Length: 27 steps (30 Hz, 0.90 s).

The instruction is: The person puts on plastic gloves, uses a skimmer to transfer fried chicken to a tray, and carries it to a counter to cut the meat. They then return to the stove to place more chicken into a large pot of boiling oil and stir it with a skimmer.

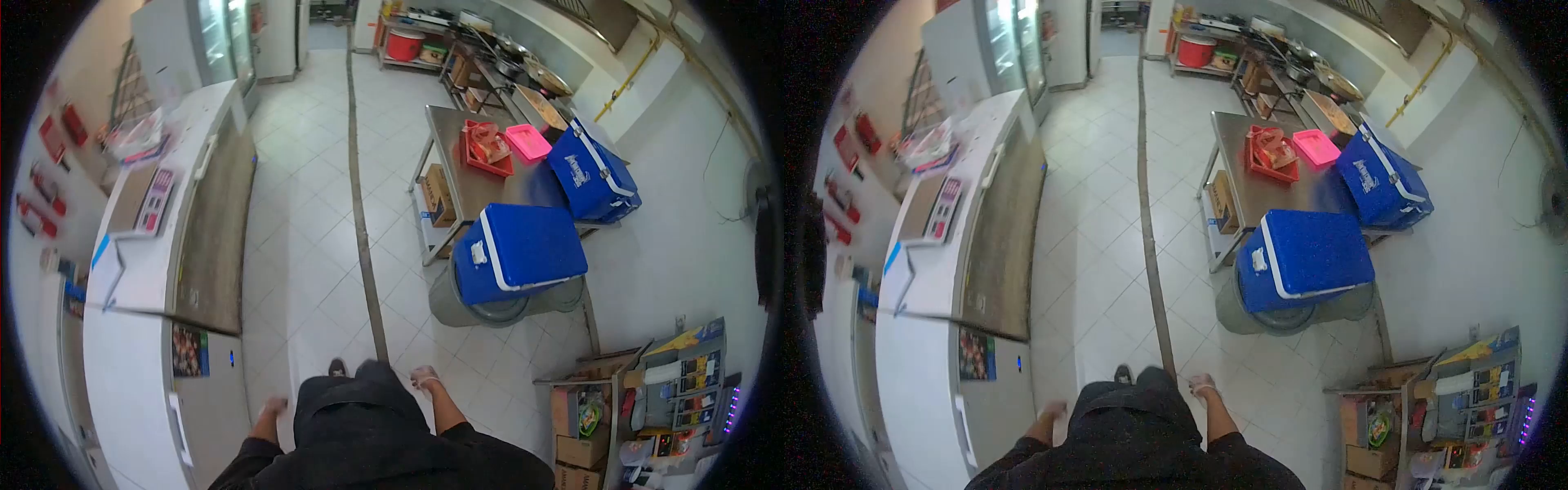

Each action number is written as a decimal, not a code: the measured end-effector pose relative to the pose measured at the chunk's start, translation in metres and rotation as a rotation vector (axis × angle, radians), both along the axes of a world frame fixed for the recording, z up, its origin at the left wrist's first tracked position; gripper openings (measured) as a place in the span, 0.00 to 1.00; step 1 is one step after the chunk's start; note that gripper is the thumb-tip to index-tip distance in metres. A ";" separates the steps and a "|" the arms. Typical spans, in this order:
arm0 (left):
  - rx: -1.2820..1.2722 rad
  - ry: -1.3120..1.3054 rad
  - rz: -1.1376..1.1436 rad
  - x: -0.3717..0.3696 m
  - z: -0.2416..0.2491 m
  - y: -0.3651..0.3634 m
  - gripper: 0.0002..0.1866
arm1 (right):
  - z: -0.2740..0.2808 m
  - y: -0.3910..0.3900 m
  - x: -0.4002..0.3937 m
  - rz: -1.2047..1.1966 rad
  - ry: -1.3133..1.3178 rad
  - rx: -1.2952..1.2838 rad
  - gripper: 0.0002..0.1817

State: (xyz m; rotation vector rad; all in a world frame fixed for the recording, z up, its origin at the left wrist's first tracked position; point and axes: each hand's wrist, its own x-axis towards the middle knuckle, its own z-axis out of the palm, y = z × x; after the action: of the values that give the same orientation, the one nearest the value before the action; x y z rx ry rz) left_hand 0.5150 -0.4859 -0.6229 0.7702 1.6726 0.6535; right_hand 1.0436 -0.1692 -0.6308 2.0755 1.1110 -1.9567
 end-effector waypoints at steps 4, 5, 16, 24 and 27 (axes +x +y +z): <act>-0.140 0.732 -0.340 -0.084 0.019 0.364 0.21 | 0.049 0.090 -0.039 -0.279 0.008 -0.103 0.14; -0.016 0.722 -0.317 -0.102 0.034 0.434 0.24 | 0.042 0.125 -0.046 -0.287 0.011 -0.075 0.14; -0.259 0.588 -0.533 -0.170 0.050 0.754 0.16 | -0.012 0.628 -0.187 -0.018 -0.254 0.415 0.14; -0.453 0.392 -0.643 -0.187 0.013 0.865 0.20 | 0.137 1.004 -0.350 0.156 0.046 0.670 0.26; -0.386 0.392 -0.672 -0.217 0.001 0.993 0.19 | 0.130 1.108 -0.374 0.123 0.077 0.724 0.22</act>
State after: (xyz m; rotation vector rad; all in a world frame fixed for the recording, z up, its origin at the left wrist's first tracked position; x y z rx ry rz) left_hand 0.2979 0.5071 -0.6223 1.1380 1.6638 -0.3002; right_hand 0.6692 0.9389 -0.5009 2.1335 2.1553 -1.7440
